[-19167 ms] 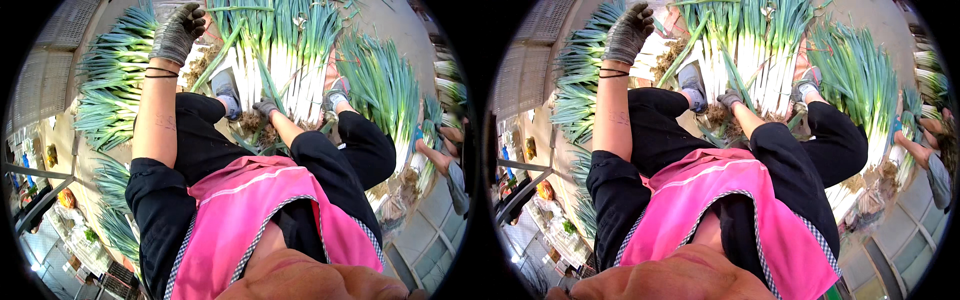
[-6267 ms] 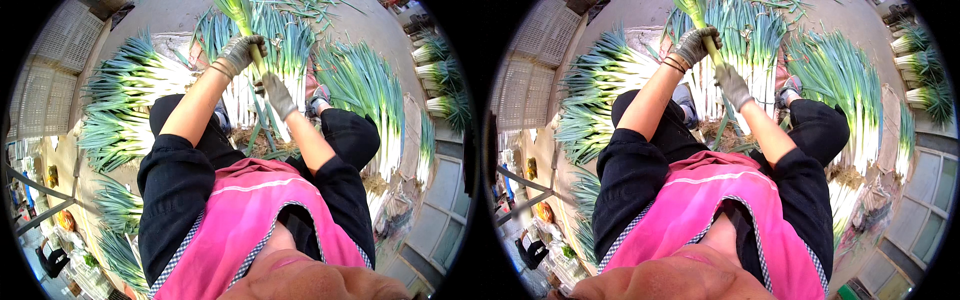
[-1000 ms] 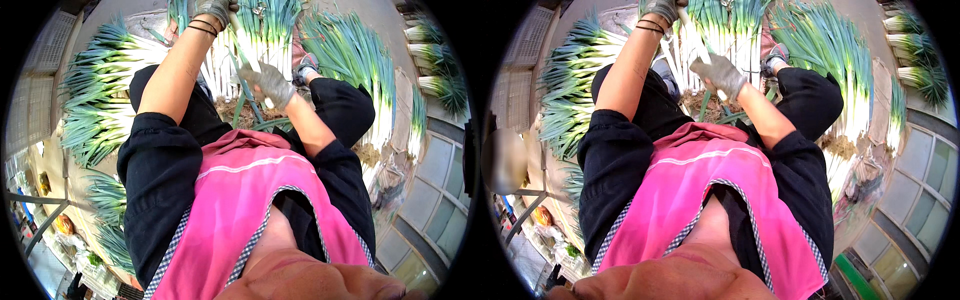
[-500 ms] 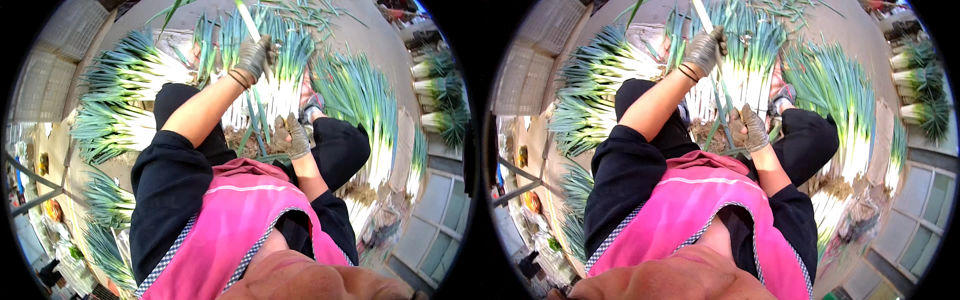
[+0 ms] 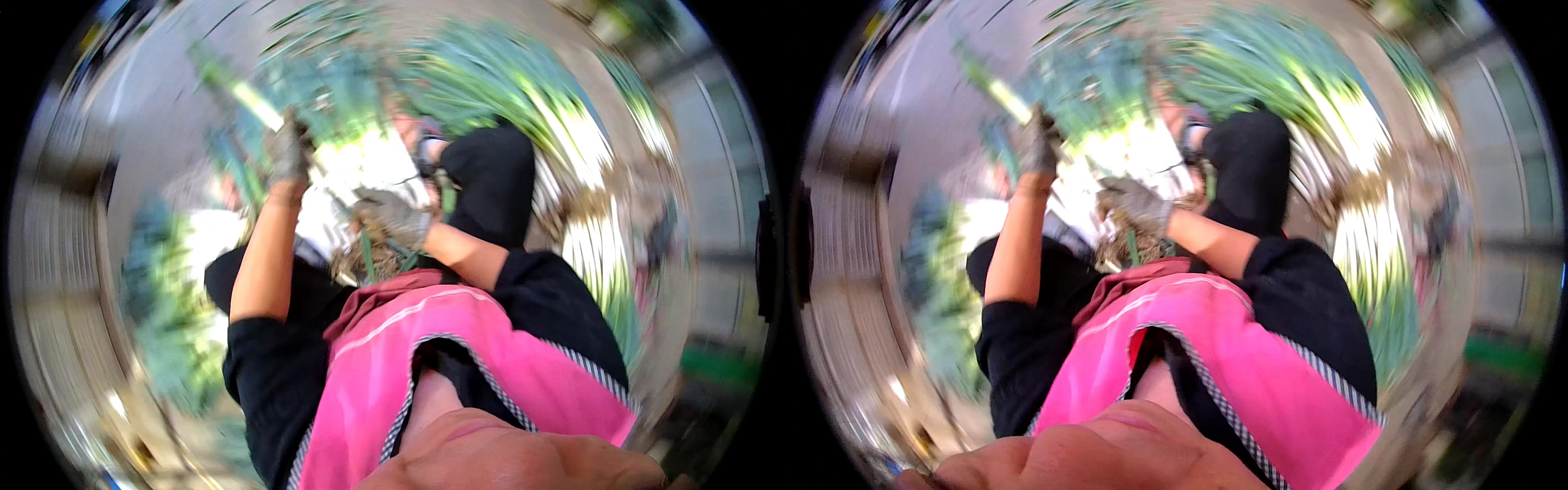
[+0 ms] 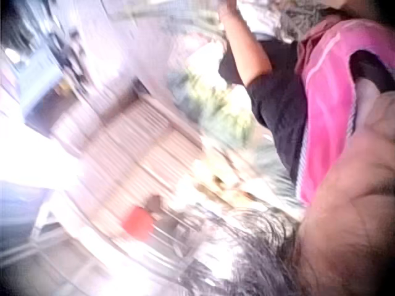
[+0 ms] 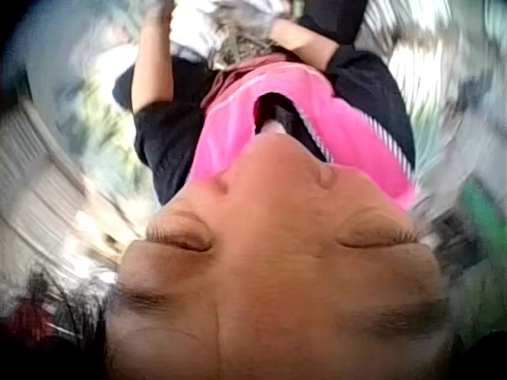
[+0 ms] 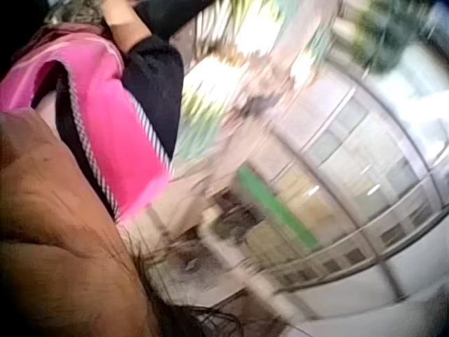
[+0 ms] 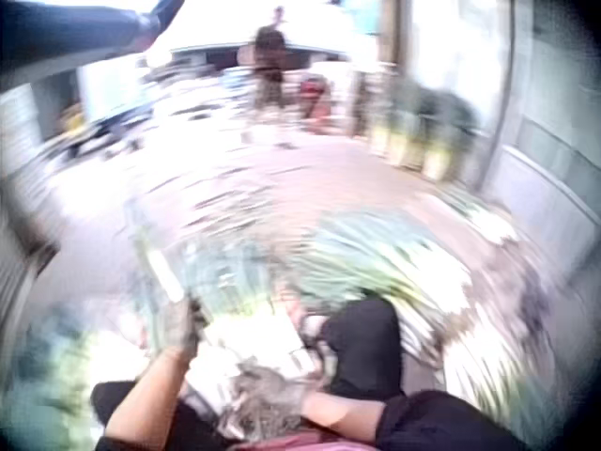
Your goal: The person strips the outer leaves from large leeks by hand while sitting on the ground, then places the cleaned leeks onto a pile.
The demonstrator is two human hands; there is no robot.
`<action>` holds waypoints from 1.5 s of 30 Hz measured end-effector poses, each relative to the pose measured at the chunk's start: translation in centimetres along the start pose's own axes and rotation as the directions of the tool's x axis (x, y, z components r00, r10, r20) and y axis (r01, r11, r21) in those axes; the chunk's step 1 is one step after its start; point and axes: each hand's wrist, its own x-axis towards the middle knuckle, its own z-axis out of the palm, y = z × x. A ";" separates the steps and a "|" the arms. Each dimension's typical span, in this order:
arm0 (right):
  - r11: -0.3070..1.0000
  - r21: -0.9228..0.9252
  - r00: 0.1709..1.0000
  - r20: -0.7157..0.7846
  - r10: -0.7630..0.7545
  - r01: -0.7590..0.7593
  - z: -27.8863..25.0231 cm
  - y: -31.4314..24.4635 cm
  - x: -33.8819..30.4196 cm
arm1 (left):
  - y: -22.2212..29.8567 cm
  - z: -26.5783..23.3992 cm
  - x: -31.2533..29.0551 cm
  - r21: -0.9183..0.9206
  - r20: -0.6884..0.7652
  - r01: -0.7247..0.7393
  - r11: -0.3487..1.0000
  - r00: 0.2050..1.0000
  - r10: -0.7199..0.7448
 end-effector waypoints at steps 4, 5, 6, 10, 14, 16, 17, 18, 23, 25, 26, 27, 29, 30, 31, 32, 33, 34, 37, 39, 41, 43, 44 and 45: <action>0.995 -0.017 0.979 -0.177 -0.101 0.100 -1.8 -4.5 -2.1 | -0.7 4.5 -3.4 0.140 0.483 -0.284 0.948 0.856 0.185; 0.983 -0.166 0.947 -0.294 -0.132 0.085 -2.7 -5.6 -2.8 | -1.0 4.7 -4.0 0.150 0.604 -0.300 0.942 0.782 0.153; 0.951 -0.243 0.907 -0.328 -0.264 0.189 -4.8 -5.4 -3.3 | -0.9 5.2 -4.5 0.136 0.693 -0.291 0.947 0.711 0.119; 0.086 -0.987 0.682 0.032 -0.731 0.138 -16.4 -10.0 -7.9 | -1.1 4.7 -3.9 0.262 0.795 -0.338 0.904 0.607 -0.003; 0.684 -0.691 0.756 -0.571 -0.319 -0.233 -31.3 -13.0 -11.3 | -1.0 1.8 -2.8 0.365 0.734 -0.327 0.872 0.677 -0.053; 0.947 -0.320 0.377 -0.877 -0.297 0.002 -37.9 -14.6 -13.8 | -0.5 0.7 -2.7 0.424 0.683 -0.303 0.854 0.726 -0.081; 0.910 -0.401 0.214 -0.903 -0.373 -0.106 -48.4 -11.3 -20.4 | -1.2 1.7 -2.5 0.437 0.684 -0.271 0.858 0.719 -0.121; 0.853 -0.452 0.022 -0.886 -0.463 -0.260 -57.2 -10.4 -29.7 | -2.5 3.4 -2.1 0.398 0.741 -0.274 0.875 0.658 -0.131; 0.986 0.103 0.085 -0.992 0.093 0.131 -54.5 -3.6 -24.6 | -0.6 -0.7 -2.2 0.556 0.673 -0.224 0.801 0.687 -0.275; 0.969 0.182 0.211 -0.967 0.145 0.166 -45.1 -7.3 -16.6 | 1.2 -2.9 -1.8 0.621 0.657 -0.282 0.731 0.697 -0.288; 0.978 0.130 0.313 -0.947 0.074 0.162 -40.6 -9.4 -13.8 | 1.7 -3.2 -1.3 0.586 0.700 -0.339 0.736 0.670 -0.249; 0.982 0.087 0.459 -0.889 0.001 0.166 -37.5 -10.3 -11.3 | 2.1 -3.3 -0.5 0.557 0.732 -0.393 0.732 0.649 -0.208; 0.994 -0.108 0.730 -0.678 -0.088 0.020 -27.5 -13.3 -5.4 | 3.1 -3.6 0.3 0.587 0.686 -0.464 0.664 0.721 -0.102; 0.993 -0.080 0.856 -0.503 -0.118 0.090 -24.1 -13.5 -3.6 | 4.3 -2.9 -0.3 0.574 0.672 -0.445 0.688 0.736 -0.084; 0.986 -0.130 0.943 -0.301 -0.143 0.108 -22.4 -13.2 -1.4 | 5.5 -2.1 -1.0 0.580 0.612 -0.394 0.713 0.789 -0.061; 0.974 -0.204 0.975 -0.175 -0.136 0.099 -19.8 -12.8 0.8 | 5.9 -2.8 -0.8 0.514 0.610 -0.364 0.777 0.792 -0.032; 0.954 -0.279 0.990 -0.050 -0.128 0.109 -17.1 -11.7 2.9 | 6.0 -3.9 -0.8 0.410 0.615 -0.371 0.833 0.787 0.048; 0.887 -0.408 0.976 0.084 -0.200 0.216 -14.8 -9.8 4.9 | 5.4 -5.2 0.0 0.432 0.558 -0.356 0.829 0.827 0.064; 0.921 -0.289 0.958 0.045 0.285 -0.260 -9.7 -2.5 10.8 | 4.6 -7.3 1.2 0.412 0.527 -0.436 0.800 0.830 0.181; 0.801 -0.379 0.877 -0.070 0.475 -0.464 -7.2 5.7 13.8 | 7.2 -7.2 -1.1 0.521 0.368 -0.287 0.804 0.925 0.092; 0.775 -0.232 0.800 -0.033 0.598 -0.588 -4.6 11.7 13.3 | 7.4 -9.4 -1.0 0.490 0.325 -0.245 0.836 0.942 0.085; 0.736 -0.611 0.798 0.270 0.540 -0.291 -4.5 23.0 14.0 | 7.4 -11.2 -1.3 0.439 0.273 -0.231 0.868 0.955 0.117; 0.643 -0.766 0.775 0.408 0.483 0.003 -2.8 24.5 14.0 | 7.4 -12.4 -1.6 0.428 0.232 -0.200 0.881 0.967 0.107; 0.337 -0.828 0.715 0.559 0.421 0.449 -1.4 25.7 13.2 | 7.3 -13.5 -2.0 0.416 0.190 -0.169 0.893 0.977 0.097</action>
